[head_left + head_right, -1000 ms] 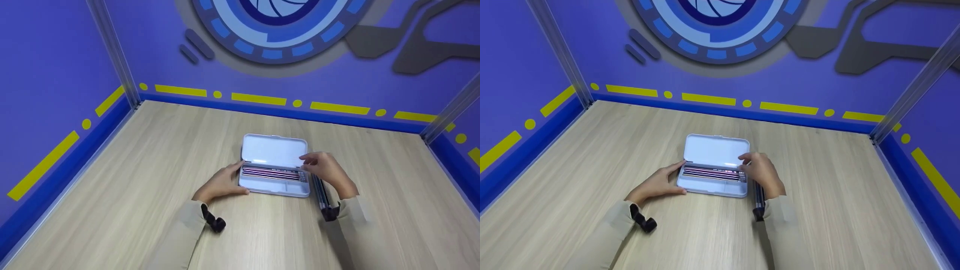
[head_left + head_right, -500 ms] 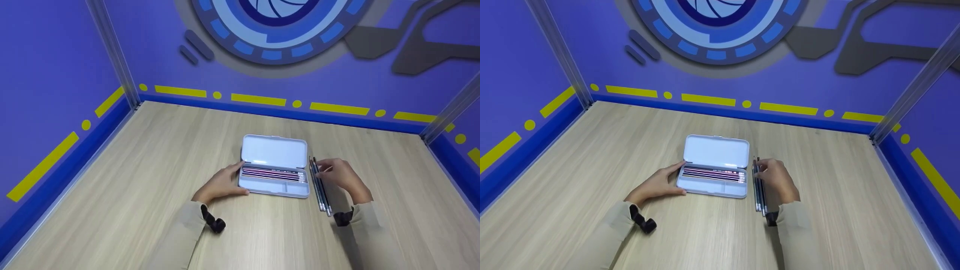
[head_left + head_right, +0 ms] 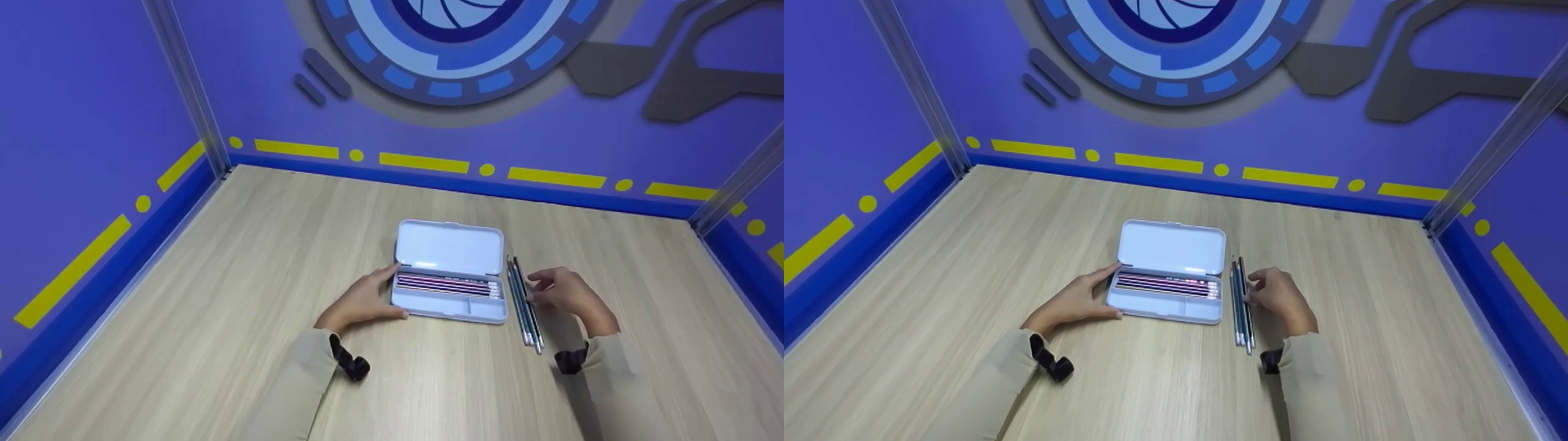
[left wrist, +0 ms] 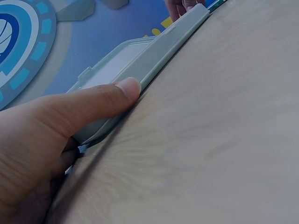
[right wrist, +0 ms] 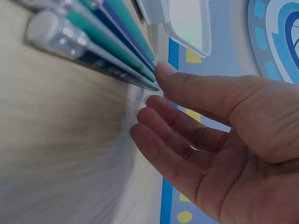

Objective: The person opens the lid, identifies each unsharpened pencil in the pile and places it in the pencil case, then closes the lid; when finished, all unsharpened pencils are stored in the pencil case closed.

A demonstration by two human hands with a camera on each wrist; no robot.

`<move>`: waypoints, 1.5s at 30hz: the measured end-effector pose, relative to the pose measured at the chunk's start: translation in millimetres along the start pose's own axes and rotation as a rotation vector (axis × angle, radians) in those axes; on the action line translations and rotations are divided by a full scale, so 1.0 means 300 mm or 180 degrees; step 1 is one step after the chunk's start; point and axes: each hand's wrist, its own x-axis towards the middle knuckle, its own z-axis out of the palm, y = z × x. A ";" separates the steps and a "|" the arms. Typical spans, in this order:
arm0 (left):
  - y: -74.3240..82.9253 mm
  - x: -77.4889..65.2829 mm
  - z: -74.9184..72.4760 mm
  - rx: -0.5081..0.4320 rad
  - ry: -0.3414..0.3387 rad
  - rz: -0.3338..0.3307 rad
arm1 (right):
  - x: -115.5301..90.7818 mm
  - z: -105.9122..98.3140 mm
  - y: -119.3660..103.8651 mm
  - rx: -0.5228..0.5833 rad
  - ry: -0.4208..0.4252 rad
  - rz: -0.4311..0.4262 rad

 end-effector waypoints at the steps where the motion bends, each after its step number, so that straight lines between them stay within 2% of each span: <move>1: 0.000 0.000 0.000 0.0006 -0.0002 -0.0002 | 0.000 -0.001 0.002 -0.0001 -0.0020 0.0020; 9: 0.003 -0.002 -0.001 0.0000 -0.0006 0.0019 | 0.005 -0.002 0.014 -0.0058 -0.0108 0.0148; 16: 0.004 -0.004 -0.003 -0.0051 -0.0018 -0.0058 | 0.013 -0.001 0.014 -0.0060 -0.0126 0.0160; 26: 0.000 0.001 0.002 -0.0024 -0.0009 -0.0048 | 0.031 -0.003 0.026 0.0154 -0.0142 0.0150; 33: 0.004 0.000 0.000 -0.0046 -0.0004 0.0005 | 0.043 -0.007 0.038 0.0371 -0.0093 0.0261; 40: 0.014 -0.005 -0.006 0.0037 0.0020 0.0008 | 0.048 -0.009 0.037 0.0376 -0.0089 0.0193; 45: 0.011 -0.007 -0.003 0.0023 0.0027 0.0009 | 0.046 -0.006 0.032 0.0449 -0.0147 0.0257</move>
